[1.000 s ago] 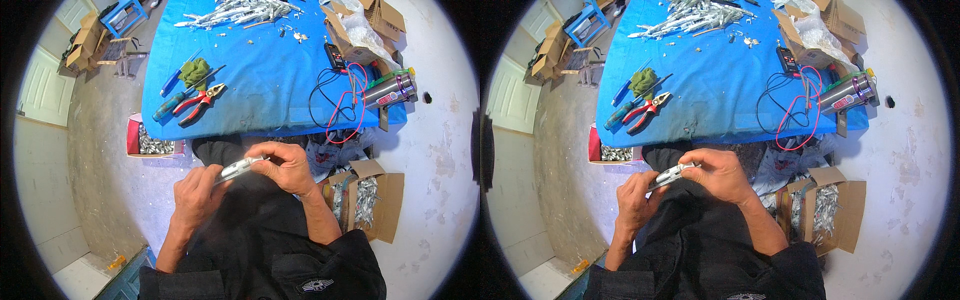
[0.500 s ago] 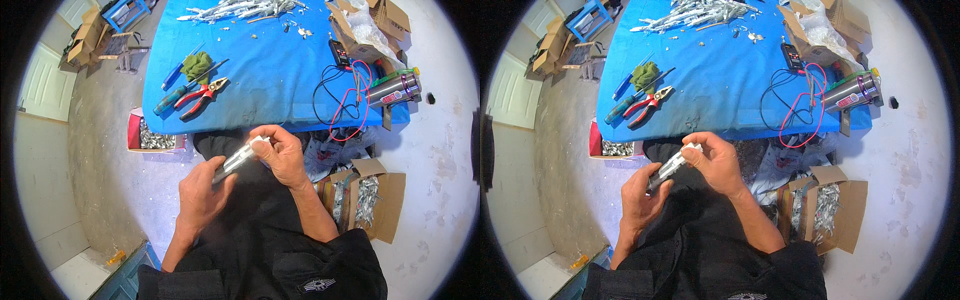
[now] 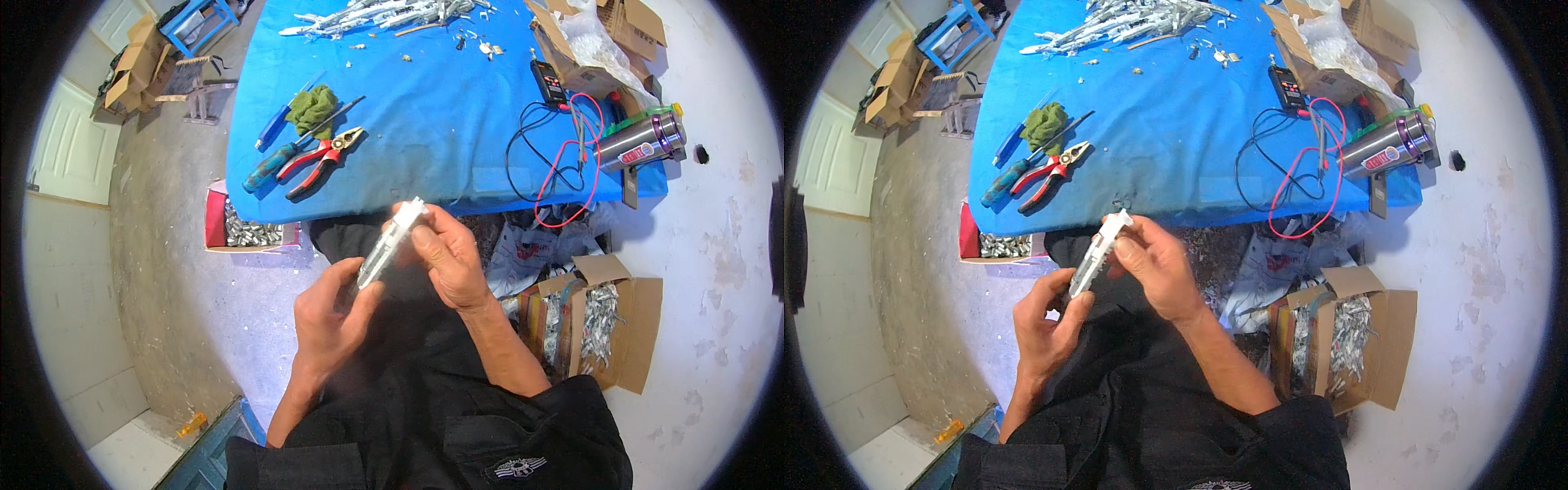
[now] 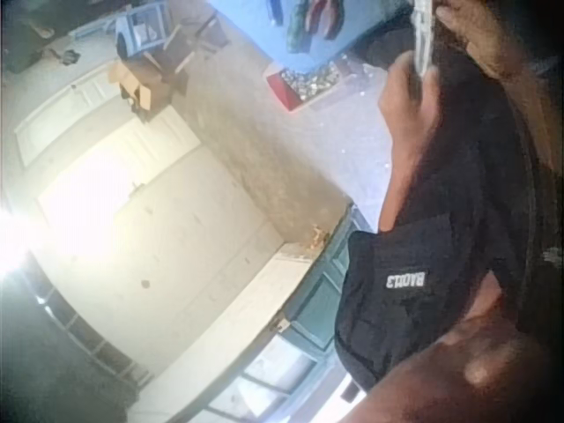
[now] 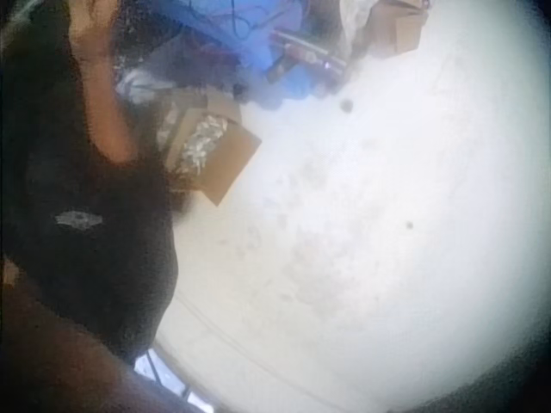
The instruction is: The person tests an electrical component using a multimeter and then uses a screwdriver to work on a small cylindrical electronic part.
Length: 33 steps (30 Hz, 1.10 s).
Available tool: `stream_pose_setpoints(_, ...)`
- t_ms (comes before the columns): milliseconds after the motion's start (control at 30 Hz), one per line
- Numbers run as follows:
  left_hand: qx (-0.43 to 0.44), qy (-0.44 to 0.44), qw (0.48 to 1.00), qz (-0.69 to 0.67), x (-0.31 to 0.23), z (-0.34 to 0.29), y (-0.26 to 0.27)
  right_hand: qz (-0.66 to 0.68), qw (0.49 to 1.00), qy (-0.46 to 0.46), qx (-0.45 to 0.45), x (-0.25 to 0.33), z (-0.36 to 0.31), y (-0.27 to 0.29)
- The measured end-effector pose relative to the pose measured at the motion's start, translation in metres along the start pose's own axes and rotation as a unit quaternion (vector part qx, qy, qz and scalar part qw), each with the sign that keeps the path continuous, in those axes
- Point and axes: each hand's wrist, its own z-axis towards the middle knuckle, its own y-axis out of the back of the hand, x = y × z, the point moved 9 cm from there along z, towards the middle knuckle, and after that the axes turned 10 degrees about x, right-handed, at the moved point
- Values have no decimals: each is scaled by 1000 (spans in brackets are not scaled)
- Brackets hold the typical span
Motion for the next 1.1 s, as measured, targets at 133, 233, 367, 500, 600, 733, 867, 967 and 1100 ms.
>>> stream_pose_setpoints(133,2,37,999,-37,7,0,0,-10,999,-26,32,-14,-1,-13)
stream_pose_setpoints(233,3,37,998,-45,6,2,-2,7,999,-33,35,-18,-1,-15)
stream_pose_setpoints(367,12,51,997,-48,9,0,-4,33,998,-46,35,-17,-2,-18)
stream_pose_setpoints(500,18,55,997,-51,9,0,-6,16,998,-16,54,-11,-2,-23)
stream_pose_setpoints(600,14,42,998,-41,5,1,-9,-5,998,-7,63,-11,-3,-20)
stream_pose_setpoints(733,22,25,997,-66,1,2,-11,31,996,-32,75,-14,-3,-22)
stream_pose_setpoints(867,47,12,994,-93,-1,3,-12,62,994,-30,83,-14,-4,-19)
stream_pose_setpoints(967,29,23,993,-115,3,2,-4,93,991,-40,86,-14,-5,-21)
stream_pose_setpoints(1100,-13,13,994,-103,1,9,4,152,983,-61,88,-17,-7,-25)
